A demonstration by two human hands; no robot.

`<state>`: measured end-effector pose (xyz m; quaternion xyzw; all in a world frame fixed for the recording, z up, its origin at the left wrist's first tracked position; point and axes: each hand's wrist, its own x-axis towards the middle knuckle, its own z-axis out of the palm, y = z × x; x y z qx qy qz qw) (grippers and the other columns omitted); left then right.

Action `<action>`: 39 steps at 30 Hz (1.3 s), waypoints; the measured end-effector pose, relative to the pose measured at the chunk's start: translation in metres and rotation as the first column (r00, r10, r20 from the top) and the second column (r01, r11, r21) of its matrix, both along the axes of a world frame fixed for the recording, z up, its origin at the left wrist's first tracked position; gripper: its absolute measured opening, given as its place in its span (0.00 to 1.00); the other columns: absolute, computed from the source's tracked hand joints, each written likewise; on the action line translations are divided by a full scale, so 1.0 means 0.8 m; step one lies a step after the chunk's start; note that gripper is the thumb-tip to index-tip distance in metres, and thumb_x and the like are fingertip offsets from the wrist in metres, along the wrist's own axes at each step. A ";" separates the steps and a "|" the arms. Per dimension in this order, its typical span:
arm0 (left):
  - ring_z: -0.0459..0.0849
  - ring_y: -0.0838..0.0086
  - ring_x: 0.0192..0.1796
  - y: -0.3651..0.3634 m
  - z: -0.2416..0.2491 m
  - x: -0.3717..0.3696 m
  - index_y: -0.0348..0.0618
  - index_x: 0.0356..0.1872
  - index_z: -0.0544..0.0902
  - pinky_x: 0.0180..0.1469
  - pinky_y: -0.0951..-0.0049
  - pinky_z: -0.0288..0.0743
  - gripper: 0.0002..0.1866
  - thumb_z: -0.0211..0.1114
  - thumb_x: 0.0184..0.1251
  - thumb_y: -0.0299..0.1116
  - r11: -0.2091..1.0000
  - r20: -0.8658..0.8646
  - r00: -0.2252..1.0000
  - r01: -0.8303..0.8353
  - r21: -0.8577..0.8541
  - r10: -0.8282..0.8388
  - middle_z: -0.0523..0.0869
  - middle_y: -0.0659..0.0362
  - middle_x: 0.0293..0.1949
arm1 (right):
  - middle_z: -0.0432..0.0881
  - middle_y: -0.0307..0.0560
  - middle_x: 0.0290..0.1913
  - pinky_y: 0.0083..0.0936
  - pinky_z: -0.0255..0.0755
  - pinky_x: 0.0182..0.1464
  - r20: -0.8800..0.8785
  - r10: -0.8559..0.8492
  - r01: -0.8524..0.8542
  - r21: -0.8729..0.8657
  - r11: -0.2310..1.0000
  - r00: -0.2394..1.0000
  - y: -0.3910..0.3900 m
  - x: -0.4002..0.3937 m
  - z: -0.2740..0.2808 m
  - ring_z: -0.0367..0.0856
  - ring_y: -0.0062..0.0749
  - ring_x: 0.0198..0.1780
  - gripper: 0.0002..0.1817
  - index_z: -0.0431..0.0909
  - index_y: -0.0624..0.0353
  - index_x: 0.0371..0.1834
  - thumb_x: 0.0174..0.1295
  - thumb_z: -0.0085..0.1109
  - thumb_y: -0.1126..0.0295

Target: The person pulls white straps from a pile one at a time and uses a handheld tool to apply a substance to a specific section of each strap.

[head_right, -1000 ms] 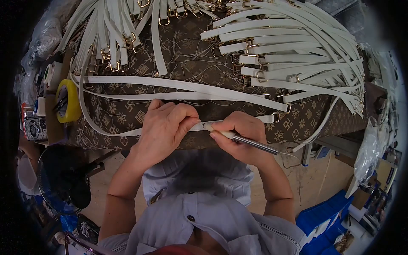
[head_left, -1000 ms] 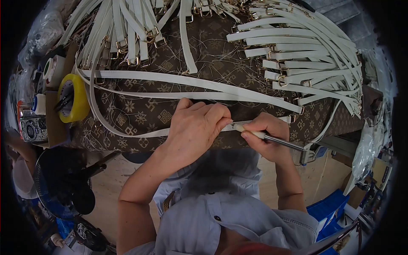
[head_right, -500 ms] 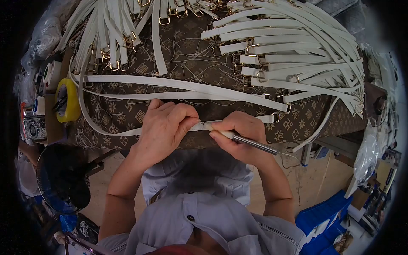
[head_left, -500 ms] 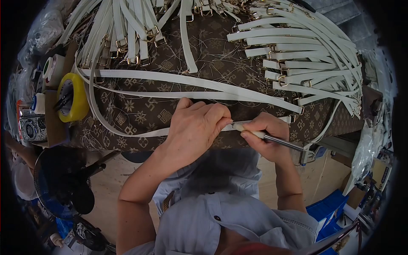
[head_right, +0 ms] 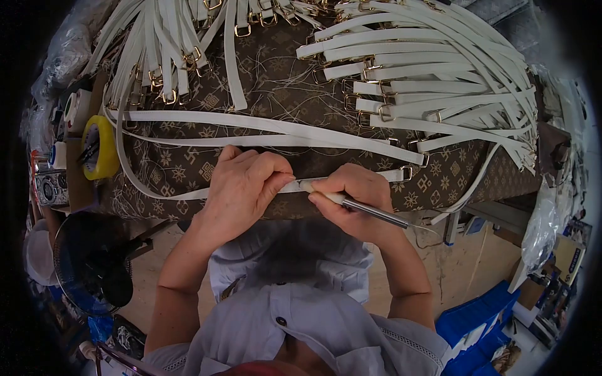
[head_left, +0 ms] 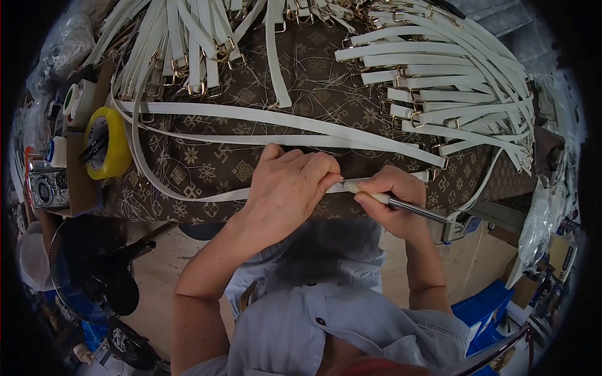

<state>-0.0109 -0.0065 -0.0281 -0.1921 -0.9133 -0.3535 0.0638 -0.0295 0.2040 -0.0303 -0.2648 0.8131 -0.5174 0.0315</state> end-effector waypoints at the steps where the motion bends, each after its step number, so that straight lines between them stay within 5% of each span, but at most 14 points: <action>1: 0.79 0.71 0.28 0.000 -0.001 0.000 0.48 0.34 0.75 0.37 0.68 0.62 0.07 0.63 0.64 0.36 1.000 0.000 1.000 0.003 0.002 -0.003 0.81 0.65 0.25 | 0.79 0.40 0.24 0.24 0.69 0.28 0.000 0.000 0.000 0.000 1.000 1.000 0.000 0.000 0.000 0.76 0.31 0.24 0.12 0.81 0.56 0.30 0.43 0.73 0.77; 24: 0.79 0.72 0.27 -0.002 -0.001 0.001 0.48 0.35 0.75 0.36 0.69 0.62 0.05 0.63 0.64 0.33 0.999 -0.021 1.000 -0.020 0.047 0.021 0.80 0.65 0.22 | 0.79 0.40 0.24 0.20 0.67 0.26 0.045 -0.011 0.013 -0.040 0.999 0.999 0.003 0.001 0.000 0.76 0.26 0.23 0.11 0.82 0.56 0.32 0.44 0.72 0.77; 26: 0.78 0.71 0.27 -0.008 0.003 0.006 0.46 0.36 0.75 0.39 0.71 0.64 0.03 0.60 0.66 0.30 0.871 0.302 0.950 -0.209 0.445 0.074 0.80 0.63 0.24 | 0.79 0.40 0.24 0.19 0.67 0.26 0.063 -0.013 0.017 -0.071 0.997 0.998 0.004 0.001 -0.001 0.76 0.24 0.24 0.11 0.82 0.57 0.33 0.46 0.71 0.78; 27: 0.78 0.71 0.27 -0.016 0.007 0.006 0.46 0.36 0.75 0.39 0.71 0.64 0.03 0.60 0.66 0.30 0.872 0.300 0.951 -0.209 0.442 0.076 0.80 0.63 0.24 | 0.80 0.40 0.24 0.18 0.67 0.26 0.082 -0.015 0.024 -0.102 0.995 0.996 0.004 0.002 -0.001 0.76 0.23 0.24 0.10 0.82 0.58 0.33 0.47 0.71 0.78; 29: 0.78 0.70 0.31 -0.037 0.015 0.008 0.42 0.39 0.75 0.42 0.71 0.65 0.04 0.60 0.66 0.29 0.363 0.439 0.894 -0.438 0.822 0.085 0.81 0.58 0.29 | 0.80 0.41 0.25 0.17 0.67 0.27 0.116 -0.012 0.027 -0.132 0.991 0.993 0.004 0.003 0.001 0.76 0.21 0.24 0.09 0.82 0.59 0.33 0.48 0.70 0.79; 30: 0.78 0.70 0.31 -0.043 0.019 0.013 0.42 0.39 0.75 0.42 0.71 0.65 0.04 0.60 0.66 0.29 0.367 0.438 0.895 -0.437 0.821 0.084 0.81 0.58 0.29 | 0.80 0.41 0.25 0.16 0.67 0.27 0.153 -0.010 0.035 -0.159 0.987 0.988 0.005 0.003 0.002 0.76 0.20 0.24 0.08 0.82 0.60 0.33 0.49 0.69 0.79; 32: 0.78 0.67 0.34 -0.050 0.026 0.032 0.42 0.42 0.78 0.43 0.70 0.66 0.09 0.64 0.62 0.30 0.562 0.191 0.872 -0.443 0.698 0.451 0.81 0.56 0.36 | 0.80 0.41 0.25 0.16 0.67 0.27 0.134 -0.006 0.031 -0.180 0.983 0.991 0.006 0.002 -0.001 0.76 0.20 0.24 0.08 0.82 0.61 0.33 0.49 0.68 0.80; 33: 0.78 0.67 0.34 -0.054 0.030 0.036 0.42 0.42 0.78 0.43 0.70 0.66 0.09 0.64 0.62 0.30 0.565 0.190 0.872 -0.444 0.696 0.451 0.81 0.56 0.36 | 0.80 0.41 0.25 0.15 0.67 0.27 0.113 0.003 0.019 -0.197 0.980 0.994 0.006 0.001 -0.002 0.76 0.19 0.25 0.08 0.82 0.61 0.33 0.50 0.68 0.80; 34: 0.78 0.67 0.36 -0.058 0.034 0.040 0.44 0.42 0.79 0.43 0.69 0.66 0.11 0.67 0.59 0.30 0.816 0.037 0.900 -0.411 0.407 0.434 0.81 0.57 0.37 | 0.80 0.41 0.25 0.15 0.67 0.27 0.112 0.005 0.018 -0.202 0.979 0.994 0.006 0.001 -0.002 0.76 0.19 0.25 0.08 0.82 0.61 0.33 0.50 0.68 0.80; 35: 0.78 0.67 0.38 -0.061 0.039 0.042 0.45 0.43 0.81 0.44 0.68 0.65 0.13 0.69 0.56 0.31 0.933 -0.095 0.929 -0.356 0.043 0.359 0.81 0.58 0.39 | 0.80 0.41 0.25 0.15 0.67 0.27 0.125 -0.001 0.027 -0.206 0.978 0.992 0.006 0.002 -0.001 0.76 0.19 0.25 0.08 0.82 0.61 0.33 0.50 0.68 0.80; 39: 0.75 0.68 0.39 -0.030 0.044 0.037 0.47 0.44 0.83 0.43 0.66 0.63 0.18 0.73 0.48 0.33 0.984 0.042 0.995 -0.087 -0.158 0.095 0.78 0.62 0.34 | 0.80 0.41 0.25 0.15 0.67 0.28 0.120 -0.028 0.054 -0.219 0.974 0.992 0.004 0.004 -0.004 0.76 0.18 0.25 0.08 0.82 0.61 0.34 0.50 0.68 0.80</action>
